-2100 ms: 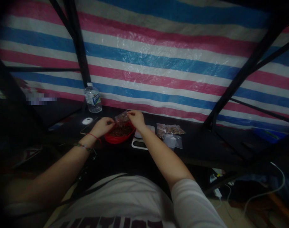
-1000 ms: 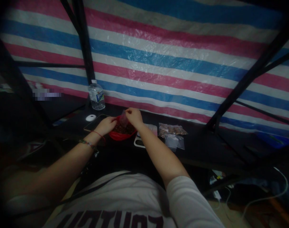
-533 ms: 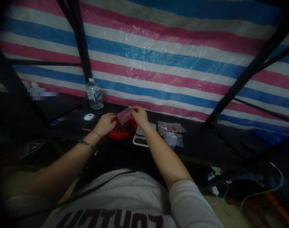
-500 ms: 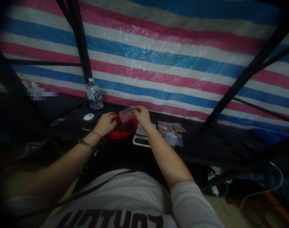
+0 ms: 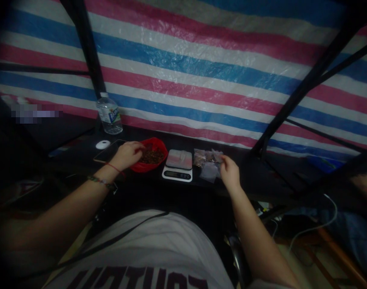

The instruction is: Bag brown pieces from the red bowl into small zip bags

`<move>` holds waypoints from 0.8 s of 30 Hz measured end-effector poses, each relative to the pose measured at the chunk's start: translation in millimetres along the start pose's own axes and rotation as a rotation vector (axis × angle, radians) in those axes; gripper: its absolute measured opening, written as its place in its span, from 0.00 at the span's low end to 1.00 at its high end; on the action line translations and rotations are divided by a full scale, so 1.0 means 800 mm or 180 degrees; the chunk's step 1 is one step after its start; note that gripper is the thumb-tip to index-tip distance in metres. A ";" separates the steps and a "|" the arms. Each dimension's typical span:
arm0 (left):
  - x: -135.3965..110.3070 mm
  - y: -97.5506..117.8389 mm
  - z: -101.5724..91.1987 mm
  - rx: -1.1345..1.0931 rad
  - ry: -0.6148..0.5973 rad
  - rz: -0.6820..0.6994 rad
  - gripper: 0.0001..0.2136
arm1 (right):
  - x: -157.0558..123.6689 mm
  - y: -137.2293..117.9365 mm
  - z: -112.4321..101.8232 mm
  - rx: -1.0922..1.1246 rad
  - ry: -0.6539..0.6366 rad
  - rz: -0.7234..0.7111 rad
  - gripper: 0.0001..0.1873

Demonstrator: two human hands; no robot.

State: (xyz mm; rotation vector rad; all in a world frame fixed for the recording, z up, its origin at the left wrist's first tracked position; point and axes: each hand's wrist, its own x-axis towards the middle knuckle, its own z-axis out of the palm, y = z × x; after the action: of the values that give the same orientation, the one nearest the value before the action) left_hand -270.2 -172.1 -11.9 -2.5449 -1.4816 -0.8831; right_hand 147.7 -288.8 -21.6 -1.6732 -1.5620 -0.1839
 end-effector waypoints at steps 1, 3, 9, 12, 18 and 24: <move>0.000 0.001 0.000 0.0004 -0.0010 0.0015 0.16 | -0.011 0.008 0.004 -0.0256 -0.0426 -0.0147 0.20; -0.001 0.002 0.001 0.0034 -0.0007 0.0019 0.16 | -0.025 0.018 0.014 -0.0592 -0.1196 -0.0281 0.20; -0.003 0.005 0.003 0.0186 -0.0003 -0.0008 0.15 | -0.012 0.016 0.035 -0.1242 -0.1213 -0.0519 0.25; -0.003 0.006 0.003 0.0217 -0.0065 0.0007 0.16 | -0.005 0.011 0.052 -0.1514 -0.1706 -0.0325 0.30; -0.001 0.001 0.003 0.0222 -0.0114 -0.0009 0.16 | 0.001 0.024 0.077 -0.1666 -0.2434 0.0463 0.36; -0.001 0.004 0.004 0.0139 -0.0119 -0.0029 0.16 | 0.031 0.007 0.073 -0.1657 -0.1905 0.0284 0.40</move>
State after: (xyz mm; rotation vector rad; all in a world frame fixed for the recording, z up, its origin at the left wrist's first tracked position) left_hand -266.9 -173.5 -14.2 -2.5392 -1.5067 -0.7996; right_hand 133.9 -232.1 -47.5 -2.3541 -1.9823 -0.0404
